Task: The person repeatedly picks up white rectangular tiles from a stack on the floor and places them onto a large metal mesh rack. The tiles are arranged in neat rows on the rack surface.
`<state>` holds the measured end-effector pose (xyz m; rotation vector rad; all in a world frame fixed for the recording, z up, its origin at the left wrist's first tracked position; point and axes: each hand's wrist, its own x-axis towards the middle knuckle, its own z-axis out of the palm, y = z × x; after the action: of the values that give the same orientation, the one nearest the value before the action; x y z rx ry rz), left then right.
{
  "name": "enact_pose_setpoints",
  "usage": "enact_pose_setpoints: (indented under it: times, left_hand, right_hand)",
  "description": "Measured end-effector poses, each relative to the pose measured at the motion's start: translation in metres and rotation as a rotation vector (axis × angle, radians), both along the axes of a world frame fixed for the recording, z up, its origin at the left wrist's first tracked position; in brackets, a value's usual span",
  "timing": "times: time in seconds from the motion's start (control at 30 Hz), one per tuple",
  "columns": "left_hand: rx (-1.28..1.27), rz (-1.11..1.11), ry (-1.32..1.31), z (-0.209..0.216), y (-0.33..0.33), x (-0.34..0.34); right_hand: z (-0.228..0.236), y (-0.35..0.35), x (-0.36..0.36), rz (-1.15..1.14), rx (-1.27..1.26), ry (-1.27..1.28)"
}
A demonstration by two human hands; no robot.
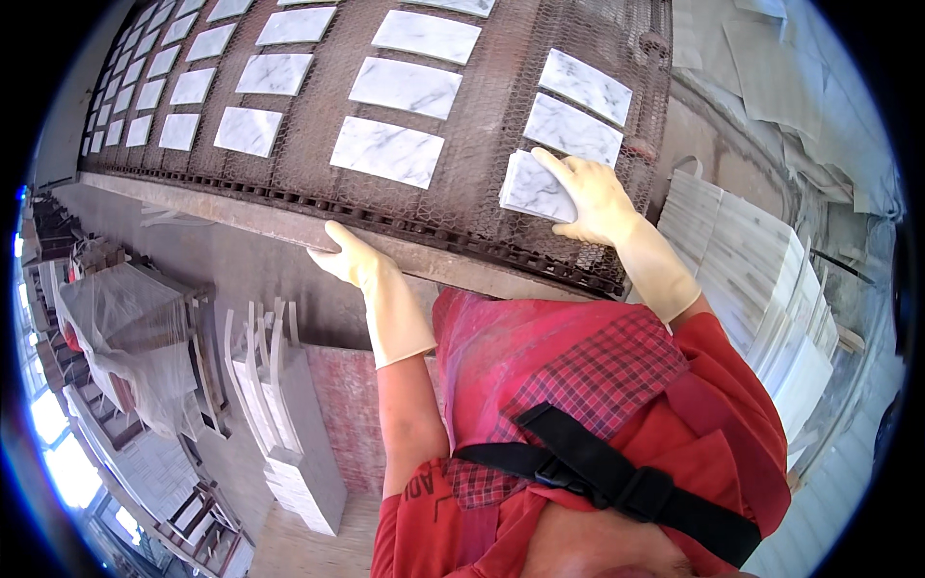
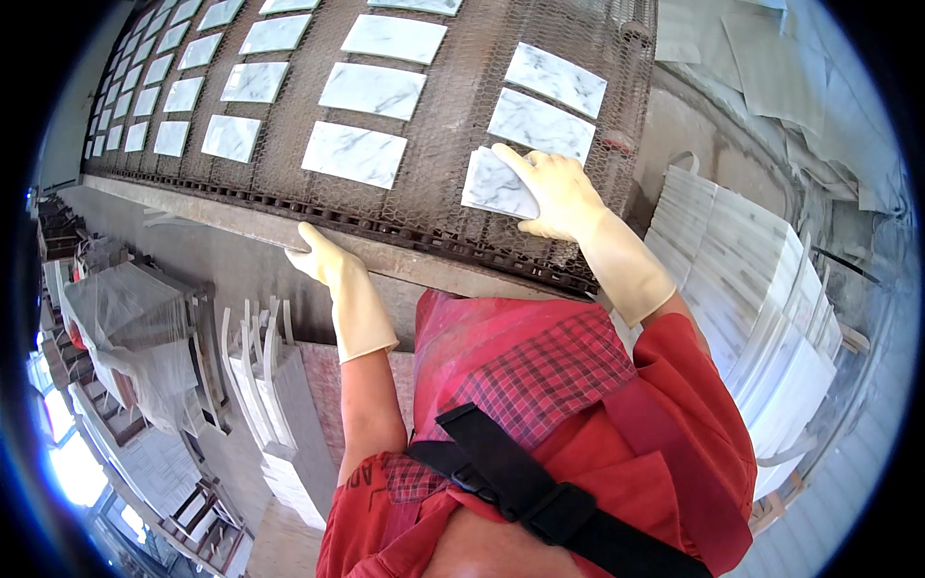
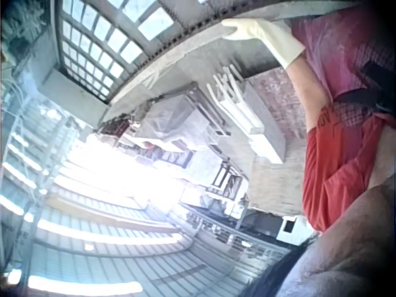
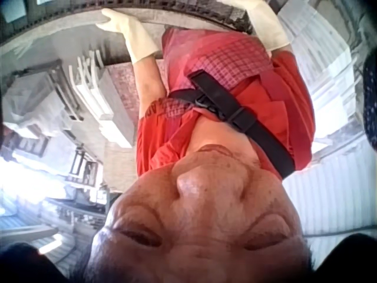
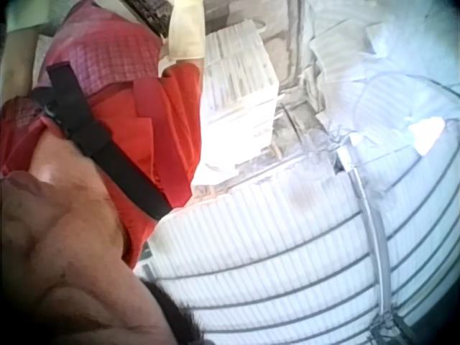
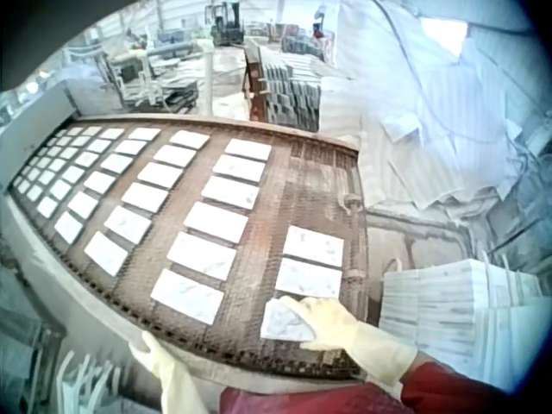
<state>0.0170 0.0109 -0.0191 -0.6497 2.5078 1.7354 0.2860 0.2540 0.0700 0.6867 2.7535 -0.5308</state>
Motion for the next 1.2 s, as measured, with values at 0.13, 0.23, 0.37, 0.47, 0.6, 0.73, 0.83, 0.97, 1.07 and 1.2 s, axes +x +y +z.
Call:
enact_pose_setpoints:
  times: [0.13,0.23,0.37,0.47,0.6,0.73,0.83,0.97,1.07,1.2]
  left_hand:
    - [0.006,-0.004,-0.007,0.0,-0.001,0.002]
    - [0.012,0.011,-0.025,0.002,0.0,0.001]
    - [-0.023,0.017,-0.047,-0.003,0.0,0.0]
    - [-0.049,0.022,-0.069,-0.002,-0.001,0.002]
    - [-0.049,0.02,-0.082,-0.002,-0.004,0.002]
    - [-0.056,0.009,-0.075,-0.001,-0.002,0.006]
    - [-0.046,0.043,-0.088,0.002,-0.002,0.009]
    - [-0.076,0.058,-0.134,0.009,0.001,0.012]
    - [-0.056,0.05,-0.116,0.01,0.004,0.012]
    - [-0.046,0.054,-0.086,0.001,-0.007,0.012]
  right_hand:
    - [0.012,0.013,-0.003,0.042,-0.072,-0.031]
    - [0.012,0.006,-0.008,0.026,-0.037,-0.081]
    - [-0.002,-0.005,0.0,0.016,0.046,-0.058]
    - [-0.001,-0.002,0.0,0.036,0.018,-0.033]
    - [0.006,0.013,-0.001,0.055,-0.084,-0.038]
    - [0.01,0.027,0.004,0.02,-0.132,0.12]
    - [0.021,0.054,-0.001,0.009,-0.139,0.373]
    - [0.034,0.125,-0.014,-0.111,0.132,0.441]
    - [0.01,0.202,-0.025,-0.16,0.298,0.403]
    - [-0.009,0.252,-0.042,-0.174,0.302,0.282]
